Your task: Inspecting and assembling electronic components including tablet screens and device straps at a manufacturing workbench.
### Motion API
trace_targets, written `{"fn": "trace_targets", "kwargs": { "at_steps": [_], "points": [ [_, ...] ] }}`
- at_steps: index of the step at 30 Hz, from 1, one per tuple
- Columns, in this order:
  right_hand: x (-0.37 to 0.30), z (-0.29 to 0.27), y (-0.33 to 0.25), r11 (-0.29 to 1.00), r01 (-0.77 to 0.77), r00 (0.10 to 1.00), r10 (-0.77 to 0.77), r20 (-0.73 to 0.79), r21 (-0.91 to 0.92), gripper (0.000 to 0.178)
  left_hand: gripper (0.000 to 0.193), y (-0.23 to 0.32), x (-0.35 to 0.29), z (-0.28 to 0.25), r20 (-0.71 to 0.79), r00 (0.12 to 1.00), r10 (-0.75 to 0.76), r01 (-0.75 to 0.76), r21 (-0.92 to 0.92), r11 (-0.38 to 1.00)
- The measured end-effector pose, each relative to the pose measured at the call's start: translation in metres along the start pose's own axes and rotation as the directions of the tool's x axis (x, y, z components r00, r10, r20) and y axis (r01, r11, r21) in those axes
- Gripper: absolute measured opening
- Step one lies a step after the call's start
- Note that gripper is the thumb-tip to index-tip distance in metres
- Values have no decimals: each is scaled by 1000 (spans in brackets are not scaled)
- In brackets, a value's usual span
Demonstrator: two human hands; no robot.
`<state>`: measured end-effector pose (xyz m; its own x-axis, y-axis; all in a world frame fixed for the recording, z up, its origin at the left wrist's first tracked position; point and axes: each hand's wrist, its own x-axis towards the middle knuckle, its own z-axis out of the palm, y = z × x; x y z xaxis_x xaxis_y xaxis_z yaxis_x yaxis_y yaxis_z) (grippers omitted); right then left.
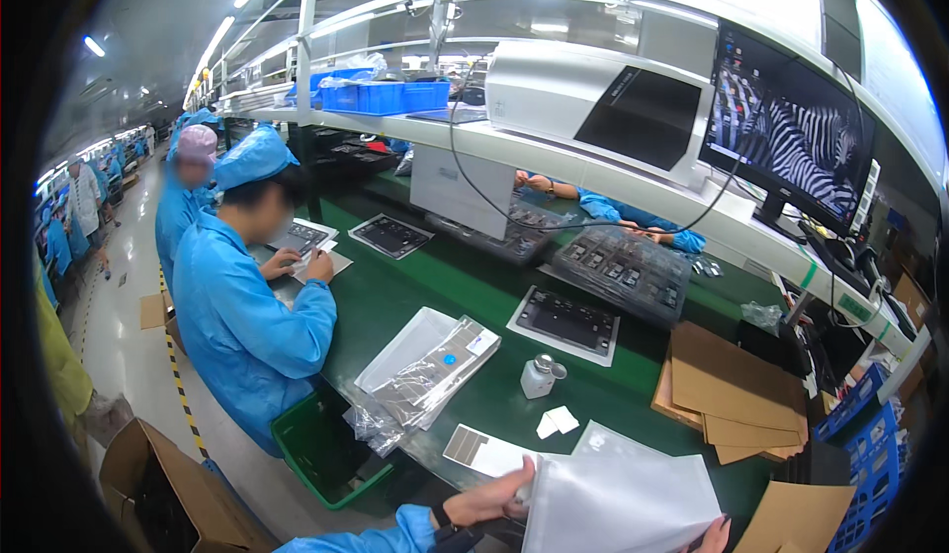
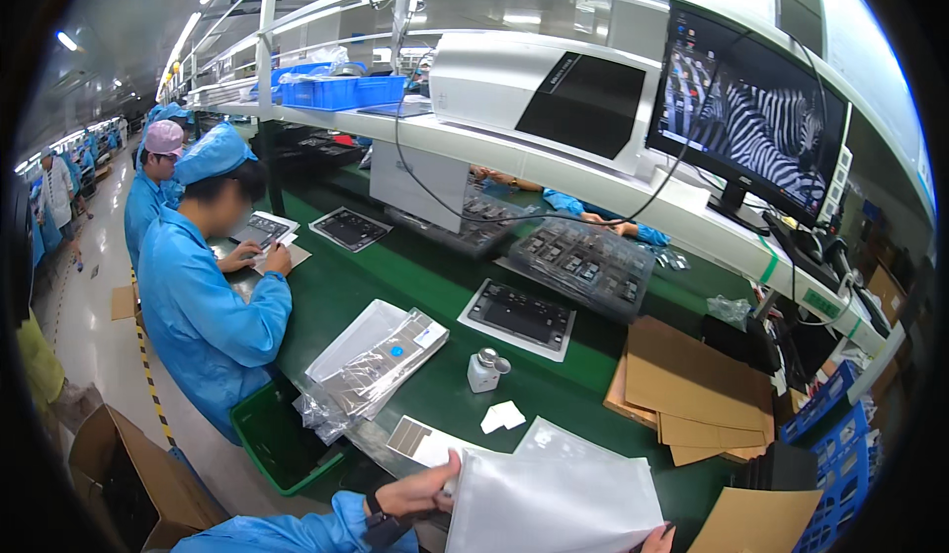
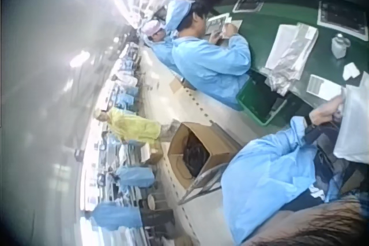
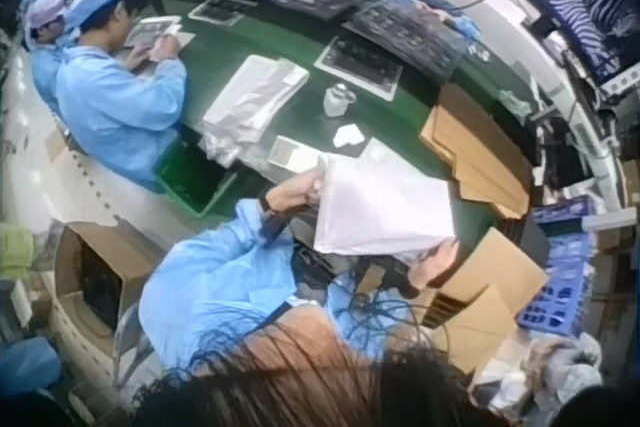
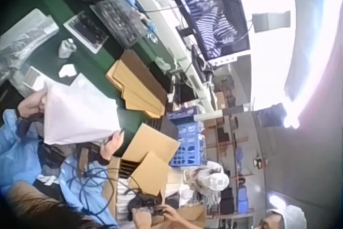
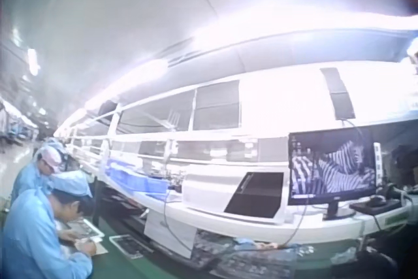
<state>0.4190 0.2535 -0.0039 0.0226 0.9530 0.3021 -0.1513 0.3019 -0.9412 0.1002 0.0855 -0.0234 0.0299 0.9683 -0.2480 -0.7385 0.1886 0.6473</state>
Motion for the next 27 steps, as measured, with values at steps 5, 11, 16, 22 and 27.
{"fn": "trace_targets", "kwargs": {
  "at_steps": [5,11,16,22,27],
  "points": [
    [-8,28,-32,992,-82,993,89,78,-97,45,56,12,-20,48,-213,976,45,32,342,939],
    [-22,23,-45,926,-361,929,346,134,109,34,34,19,-2,20,-330,882,336,-290,182,940],
    [-25,29,-63,898,-439,790,387,475,-1,17,27,23,22,-4,-428,832,353,-278,229,933],
    [-24,-7,-50,909,-279,692,415,591,-311,13,27,10,18,-1,-388,834,392,-322,235,917],
    [-35,-16,-36,880,-474,822,448,352,-14,20,31,-9,21,10,-356,865,354,-239,327,914]
  ]
}}
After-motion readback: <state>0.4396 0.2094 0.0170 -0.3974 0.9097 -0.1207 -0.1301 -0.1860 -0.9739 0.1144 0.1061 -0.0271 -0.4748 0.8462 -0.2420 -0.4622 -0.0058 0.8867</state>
